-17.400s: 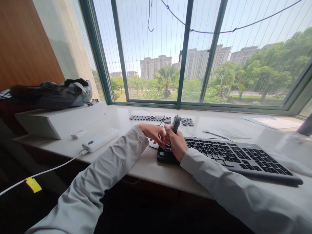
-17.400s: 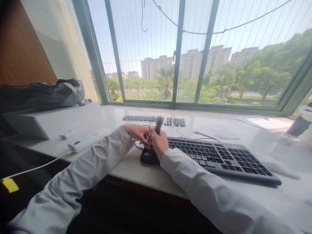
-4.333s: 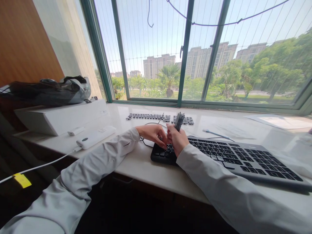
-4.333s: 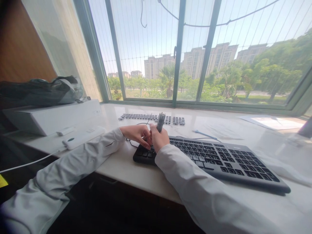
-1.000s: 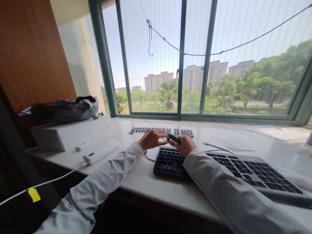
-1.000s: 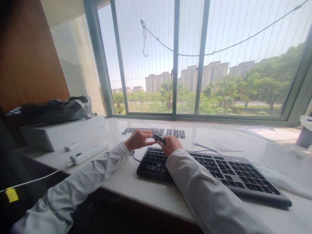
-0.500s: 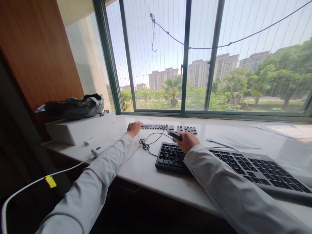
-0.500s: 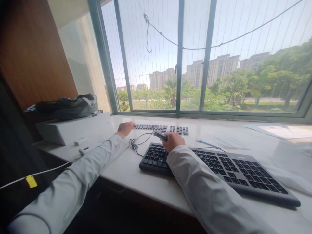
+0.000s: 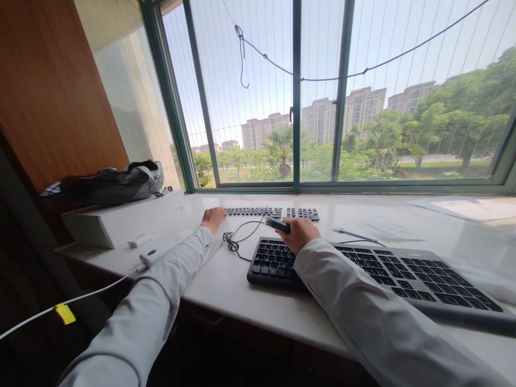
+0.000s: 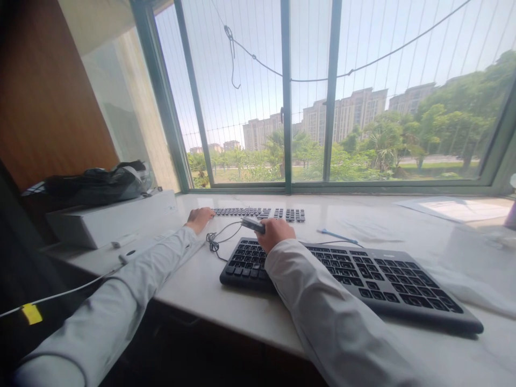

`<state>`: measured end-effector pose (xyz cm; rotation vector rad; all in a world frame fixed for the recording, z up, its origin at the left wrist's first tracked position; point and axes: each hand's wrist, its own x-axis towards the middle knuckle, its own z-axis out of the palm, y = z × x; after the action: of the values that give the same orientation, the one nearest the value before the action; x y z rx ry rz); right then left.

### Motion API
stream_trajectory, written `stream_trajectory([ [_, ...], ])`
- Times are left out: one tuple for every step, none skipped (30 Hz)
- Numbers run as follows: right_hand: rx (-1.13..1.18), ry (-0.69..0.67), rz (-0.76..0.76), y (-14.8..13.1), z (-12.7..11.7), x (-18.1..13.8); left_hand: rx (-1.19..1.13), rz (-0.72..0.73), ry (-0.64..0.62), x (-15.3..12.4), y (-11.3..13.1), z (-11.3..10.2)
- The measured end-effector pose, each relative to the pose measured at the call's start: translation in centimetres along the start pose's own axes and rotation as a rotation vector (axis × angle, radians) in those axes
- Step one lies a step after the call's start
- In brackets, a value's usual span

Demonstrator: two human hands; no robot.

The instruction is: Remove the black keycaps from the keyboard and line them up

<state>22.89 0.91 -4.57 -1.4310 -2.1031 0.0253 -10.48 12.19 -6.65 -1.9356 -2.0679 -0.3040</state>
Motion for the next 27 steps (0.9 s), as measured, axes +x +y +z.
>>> stream_trajectory([
  [0.001, -0.006, 0.001, 0.0, 0.0, 0.0, 0.004, 0.0, -0.002, 0.1, -0.1, 0.1],
  [0.002, -0.011, 0.003, -0.1, 0.0, 0.0, 0.009, 0.001, -0.003, 0.1, -0.1, 0.1],
  [0.002, -0.014, 0.004, -0.1, 0.0, -0.1, 0.014, 0.001, -0.003, 0.2, -0.2, 0.2],
  [0.001, -0.017, 0.005, -0.2, -0.1, -0.1, 0.02, 0.0, -0.003, 0.3, -0.2, 0.3],
  [-0.002, -0.019, 0.005, -0.3, -0.1, -0.1, 0.027, 0.0, -0.003, 0.4, -0.2, 0.4],
  [-0.008, -0.022, 0.005, -0.3, -0.2, -0.2, 0.033, 0.0, -0.002, 0.5, -0.2, 0.5],
  [-0.015, -0.026, 0.005, -0.4, -0.3, -0.2, 0.038, 0.0, 0.0, 0.6, -0.3, 0.6],
  [-0.024, -0.034, 0.008, -0.5, -0.4, -0.3, 0.043, 0.0, 0.002, 0.7, -0.3, 0.7],
  [-0.032, -0.042, 0.013, -0.6, -0.5, -0.3, 0.047, 0.002, 0.003, 0.8, -0.3, 0.7],
  [-0.038, -0.049, 0.02, -0.6, -0.6, -0.4, 0.051, 0.002, 0.005, 0.8, -0.4, 0.8],
  [-0.039, -0.056, 0.025, -0.7, -0.7, -0.4, 0.053, 0.001, 0.007, 0.9, -0.4, 0.9],
  [-0.037, -0.062, 0.029, -0.8, -0.8, -0.4, 0.055, -0.001, 0.01, 0.9, -0.4, 0.9],
  [-0.034, -0.067, 0.031, -0.8, -0.9, -0.4, 0.056, -0.003, 0.013, 0.8, -0.3, 0.9],
  [-0.031, -0.07, 0.034, -0.8, -1.0, -0.5, 0.058, -0.007, 0.018, 0.8, -0.3, 0.8],
  [-0.028, -0.07, 0.037, -0.9, -1.0, -0.5, 0.059, -0.01, 0.025, 0.7, -0.2, 0.7],
  [-0.024, -0.068, 0.041, -0.8, -1.1, -0.5, 0.061, -0.015, 0.035, 0.6, -0.1, 0.5],
  [-0.018, -0.066, 0.044, -0.8, -1.1, -0.5, 0.064, -0.021, 0.05, 0.5, 0.0, 0.2],
  [-0.011, -0.061, 0.045, -0.8, -1.0, -0.4, 0.067, -0.03, 0.071, 0.4, 0.0, -0.2],
  [-0.001, -0.055, 0.044, -0.7, -1.0, -0.4, 0.07, -0.042, 0.097, 0.4, 0.1, -0.8],
  [0.01, -0.046, 0.042, -0.6, -0.9, -0.3, 0.072, -0.054, 0.129, 0.3, 0.1, -1.4],
  [0.029, -0.034, 0.041, -0.5, -0.8, -0.2, 0.072, -0.064, 0.165, 0.3, 0.2, -2.0],
  [0.06, -0.02, 0.039, -0.3, -0.7, -0.1, 0.071, -0.071, 0.201, 0.2, 0.3, -2.7],
  [0.107, -0.002, 0.04, -0.2, -0.6, 0.1, 0.069, -0.072, 0.232, 0.1, 0.6, -3.4],
  [0.167, 0.02, 0.043, 0.0, -0.6, 0.2, 0.064, -0.066, 0.267, -0.1, 1.0, -4.1],
  [0.233, 0.046, 0.049, 0.1, -0.5, 0.4, 0.051, -0.049, 0.307, -0.3, 1.5, -4.7],
  [0.297, 0.077, 0.056, 0.2, -0.6, 0.5, 0.031, -0.02, 0.354, -0.7, 2.3, -5.3],
  [0.352, 0.109, 0.063, 0.3, -0.7, 0.5, -0.006, 0.026, 0.419, -1.2, 3.2, -5.8],
])
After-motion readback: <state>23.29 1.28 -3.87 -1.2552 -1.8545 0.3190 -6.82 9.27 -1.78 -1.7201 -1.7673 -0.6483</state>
